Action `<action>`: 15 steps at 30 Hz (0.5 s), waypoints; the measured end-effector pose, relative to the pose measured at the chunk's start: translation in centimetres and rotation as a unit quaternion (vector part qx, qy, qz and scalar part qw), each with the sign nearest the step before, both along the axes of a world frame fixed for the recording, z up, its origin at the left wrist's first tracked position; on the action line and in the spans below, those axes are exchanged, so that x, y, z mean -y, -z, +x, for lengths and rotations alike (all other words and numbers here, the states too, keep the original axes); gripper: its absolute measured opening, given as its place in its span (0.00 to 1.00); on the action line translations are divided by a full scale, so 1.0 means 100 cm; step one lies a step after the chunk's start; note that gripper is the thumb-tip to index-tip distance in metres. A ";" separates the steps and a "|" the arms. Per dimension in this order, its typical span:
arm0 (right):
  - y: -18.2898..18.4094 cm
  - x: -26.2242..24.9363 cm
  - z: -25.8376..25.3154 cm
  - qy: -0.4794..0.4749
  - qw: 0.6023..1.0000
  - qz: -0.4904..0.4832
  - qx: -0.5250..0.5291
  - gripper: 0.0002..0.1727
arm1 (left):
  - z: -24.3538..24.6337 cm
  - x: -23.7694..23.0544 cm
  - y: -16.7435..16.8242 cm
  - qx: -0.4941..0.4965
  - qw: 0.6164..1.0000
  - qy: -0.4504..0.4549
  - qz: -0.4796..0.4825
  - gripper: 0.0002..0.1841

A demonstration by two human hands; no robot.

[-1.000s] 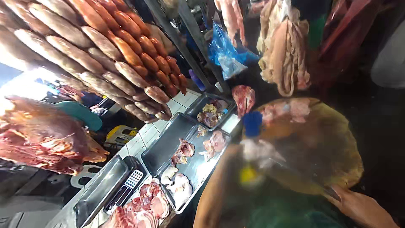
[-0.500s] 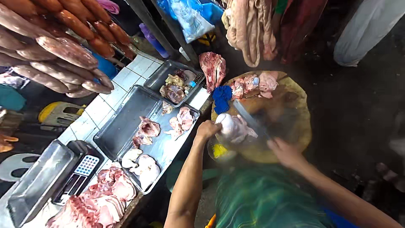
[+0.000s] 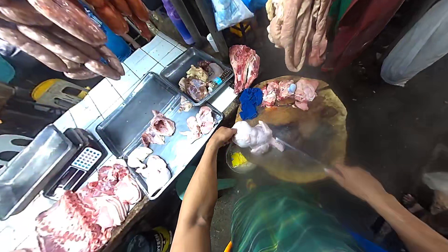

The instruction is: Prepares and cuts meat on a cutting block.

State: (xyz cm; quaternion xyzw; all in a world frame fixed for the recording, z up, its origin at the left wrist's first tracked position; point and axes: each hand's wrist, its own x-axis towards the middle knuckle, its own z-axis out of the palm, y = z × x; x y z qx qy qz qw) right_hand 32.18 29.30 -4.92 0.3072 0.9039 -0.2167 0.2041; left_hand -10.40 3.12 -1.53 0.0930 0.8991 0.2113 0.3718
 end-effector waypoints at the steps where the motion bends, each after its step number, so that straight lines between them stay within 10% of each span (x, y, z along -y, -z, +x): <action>1: 0.000 -0.002 0.007 -0.025 1.000 -0.003 0.012 0.41 | -0.004 -0.006 -0.004 0.000 1.000 0.012 -0.001 0.23; 6: 0.013 0.022 -0.014 0.055 0.983 -0.170 0.029 0.38 | -0.007 -0.054 -0.026 -0.038 0.996 0.071 -0.036 0.23; 12: 0.029 0.036 0.002 0.285 0.812 -0.507 0.046 0.40 | 0.048 -0.064 -0.030 -0.146 0.967 0.198 -0.067 0.26; 15: 0.025 0.032 0.016 0.285 0.838 -0.466 0.012 0.38 | 0.074 -0.056 -0.019 -0.142 0.969 0.193 -0.062 0.25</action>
